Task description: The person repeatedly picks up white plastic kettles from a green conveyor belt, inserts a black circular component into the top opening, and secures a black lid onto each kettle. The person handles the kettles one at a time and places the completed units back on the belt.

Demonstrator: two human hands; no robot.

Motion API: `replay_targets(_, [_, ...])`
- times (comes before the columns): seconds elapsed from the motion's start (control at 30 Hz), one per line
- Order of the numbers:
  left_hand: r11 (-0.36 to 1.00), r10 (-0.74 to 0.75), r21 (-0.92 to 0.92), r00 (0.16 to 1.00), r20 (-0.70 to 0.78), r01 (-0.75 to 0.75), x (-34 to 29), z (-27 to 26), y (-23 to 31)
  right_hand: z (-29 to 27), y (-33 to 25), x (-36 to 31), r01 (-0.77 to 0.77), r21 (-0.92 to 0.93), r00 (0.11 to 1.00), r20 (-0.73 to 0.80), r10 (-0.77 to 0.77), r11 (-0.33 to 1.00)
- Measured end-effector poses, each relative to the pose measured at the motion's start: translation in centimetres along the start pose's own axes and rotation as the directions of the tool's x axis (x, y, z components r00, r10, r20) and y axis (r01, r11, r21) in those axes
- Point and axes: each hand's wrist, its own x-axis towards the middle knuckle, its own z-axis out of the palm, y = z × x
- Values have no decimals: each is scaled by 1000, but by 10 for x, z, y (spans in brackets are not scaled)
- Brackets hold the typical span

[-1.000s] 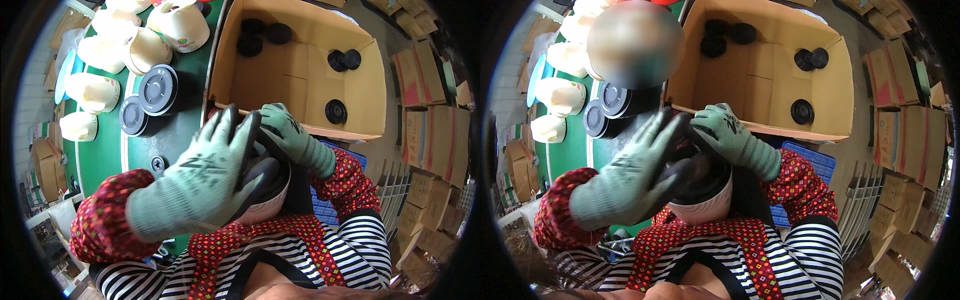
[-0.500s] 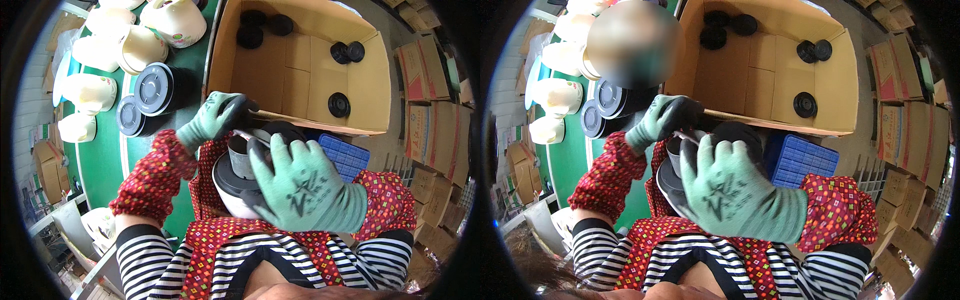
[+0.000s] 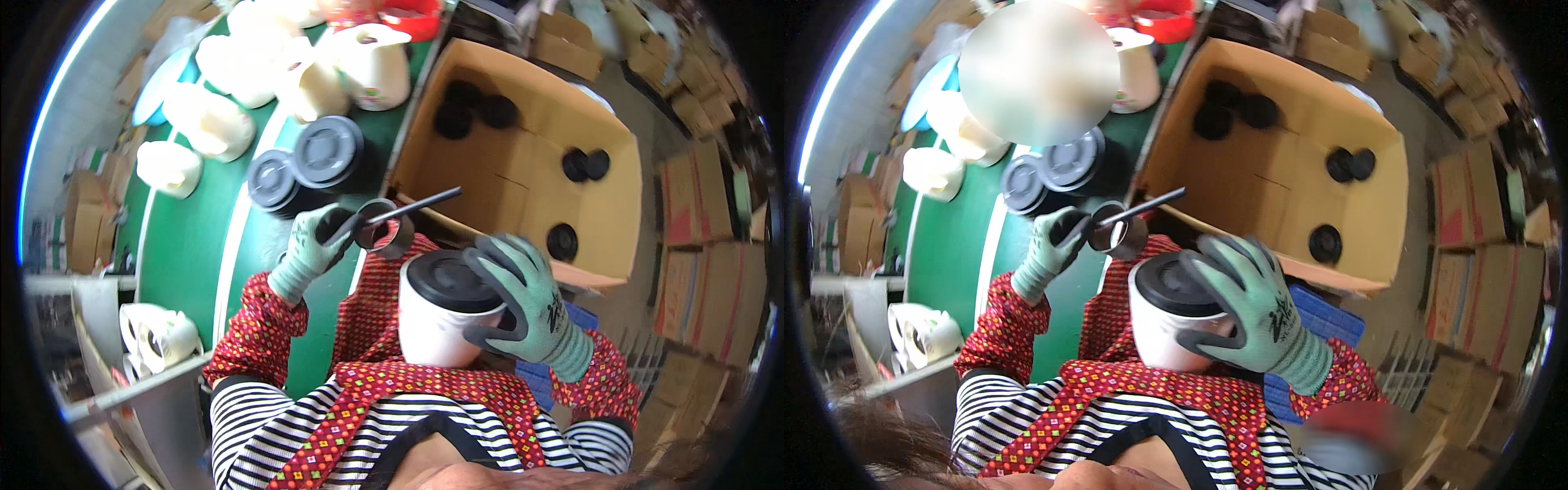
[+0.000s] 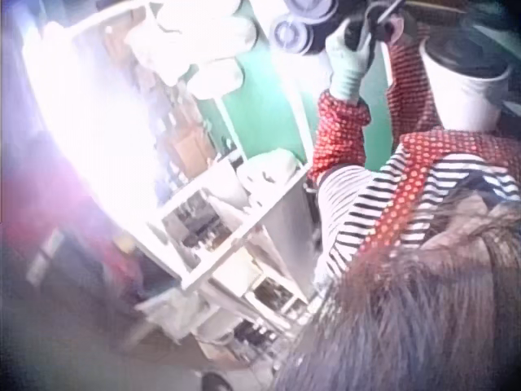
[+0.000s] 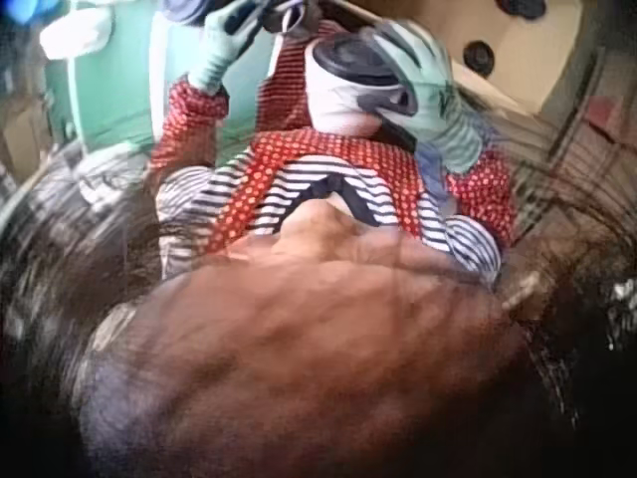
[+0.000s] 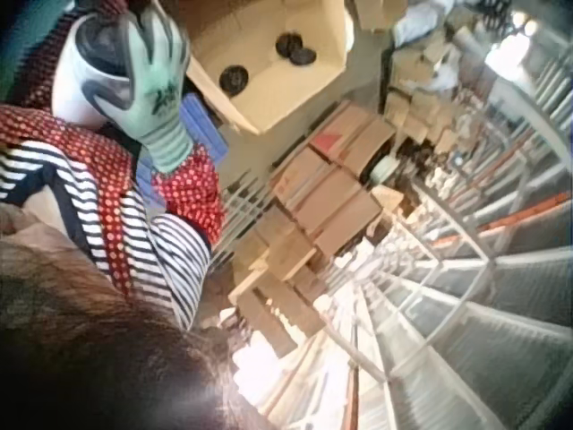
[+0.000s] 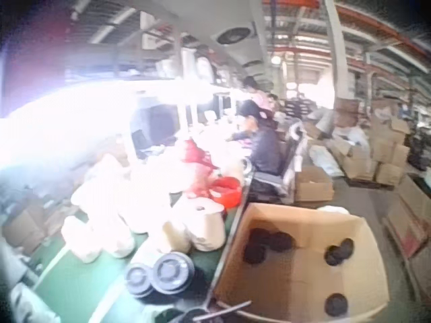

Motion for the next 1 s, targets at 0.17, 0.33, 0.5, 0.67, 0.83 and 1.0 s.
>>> replay_targets(0.17, [886,-243,354,950,-196,300,-104,-7,-65,64,22,-31,9,237,973,-225,46,971])
replay_targets(0.33, [828,-355,371,904,-237,422,-154,8,-114,71,12,-7,55,402,943,-323,85,914])
replay_targets(0.5, [997,20,73,996,-87,-14,-145,-11,-15,53,20,19,-109,789,783,-306,541,604])
replay_targets(0.67, [853,15,-520,998,-60,-44,-190,-22,29,125,-14,77,-203,936,850,314,422,-287])
replay_targets(0.83, [636,-449,-768,844,-295,70,-208,-83,1,198,-37,94,-343,931,827,237,510,124])
replay_targets(1.0, [811,-479,-580,650,-589,72,-164,-162,-98,248,-24,71,-169,835,963,25,270,523])
